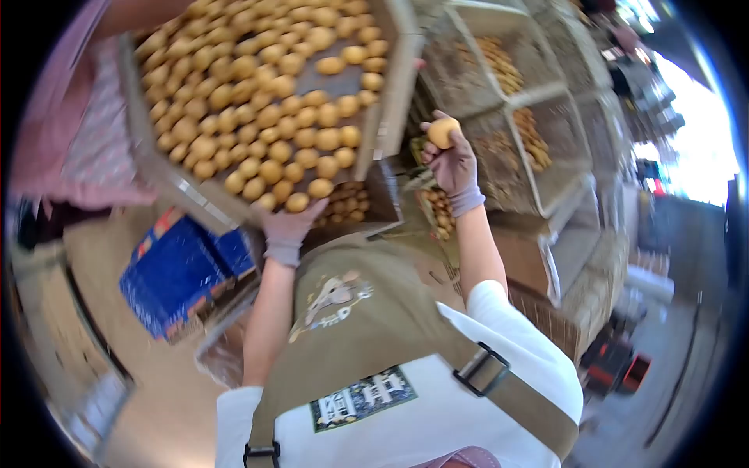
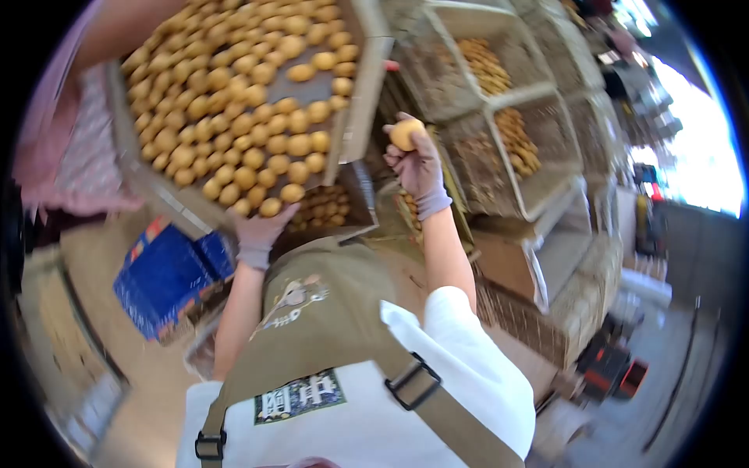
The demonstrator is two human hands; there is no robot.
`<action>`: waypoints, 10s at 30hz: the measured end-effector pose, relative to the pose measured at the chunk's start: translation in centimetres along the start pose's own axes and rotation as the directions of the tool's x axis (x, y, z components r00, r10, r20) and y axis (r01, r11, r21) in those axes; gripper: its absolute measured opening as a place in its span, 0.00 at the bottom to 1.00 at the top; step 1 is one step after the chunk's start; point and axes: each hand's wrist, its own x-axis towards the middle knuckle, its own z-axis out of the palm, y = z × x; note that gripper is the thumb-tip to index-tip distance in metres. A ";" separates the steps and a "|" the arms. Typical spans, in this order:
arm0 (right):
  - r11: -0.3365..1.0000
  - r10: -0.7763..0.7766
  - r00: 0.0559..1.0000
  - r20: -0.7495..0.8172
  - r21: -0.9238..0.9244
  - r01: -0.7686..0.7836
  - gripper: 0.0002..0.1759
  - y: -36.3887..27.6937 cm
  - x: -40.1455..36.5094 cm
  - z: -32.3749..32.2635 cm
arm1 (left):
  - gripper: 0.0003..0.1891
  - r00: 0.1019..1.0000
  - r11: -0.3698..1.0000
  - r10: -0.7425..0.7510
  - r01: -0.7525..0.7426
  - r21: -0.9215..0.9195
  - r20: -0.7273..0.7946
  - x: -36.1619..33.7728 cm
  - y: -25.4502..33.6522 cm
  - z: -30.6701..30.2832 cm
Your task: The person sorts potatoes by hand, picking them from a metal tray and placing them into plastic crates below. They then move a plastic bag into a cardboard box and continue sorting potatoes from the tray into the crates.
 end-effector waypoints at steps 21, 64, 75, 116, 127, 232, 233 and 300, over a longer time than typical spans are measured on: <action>-0.296 0.107 0.803 0.586 -0.752 0.589 0.24 11.1 0.3 8.2 | 0.34 0.777 0.706 -0.550 0.237 -0.668 -0.305 -1.0 -0.5 -0.1; -0.491 0.543 0.747 0.382 -0.578 0.652 0.31 15.2 3.1 7.5 | 0.36 0.865 0.533 -0.470 0.121 -0.837 -0.175 0.0 -1.1 -0.1; -0.383 0.401 0.778 0.484 -0.683 0.622 0.33 19.0 3.9 11.7 | 0.35 0.869 0.602 -0.456 0.140 -0.787 -0.194 0.3 -1.3 0.5; -0.646 0.134 0.693 0.708 -0.468 0.603 0.22 1.6 13.1 9.9 | 0.47 0.843 0.649 -0.491 0.186 -0.737 -0.219 -0.3 0.4 0.1; -0.600 0.109 0.838 0.535 -0.636 0.485 0.24 9.5 17.9 14.2 | 0.47 0.874 0.634 -0.455 0.183 -0.751 -0.171 0.7 -1.1 0.2; 0.071 -0.364 0.899 0.242 -0.956 0.286 0.21 -2.5 10.8 4.9 | 0.33 0.964 0.788 -0.257 0.165 -0.594 -0.074 1.4 -0.7 -0.2; -0.040 -0.173 0.968 0.183 -0.983 0.179 0.25 -1.0 11.9 8.6 | 0.35 0.964 0.808 -0.255 0.167 -0.566 -0.079 1.5 -1.2 -0.5; 0.474 -0.854 0.342 -0.391 -0.856 0.205 0.22 -21.3 -12.1 -15.7 | 0.37 0.941 0.603 -0.338 0.203 -0.772 -0.016 1.5 -0.4 -0.3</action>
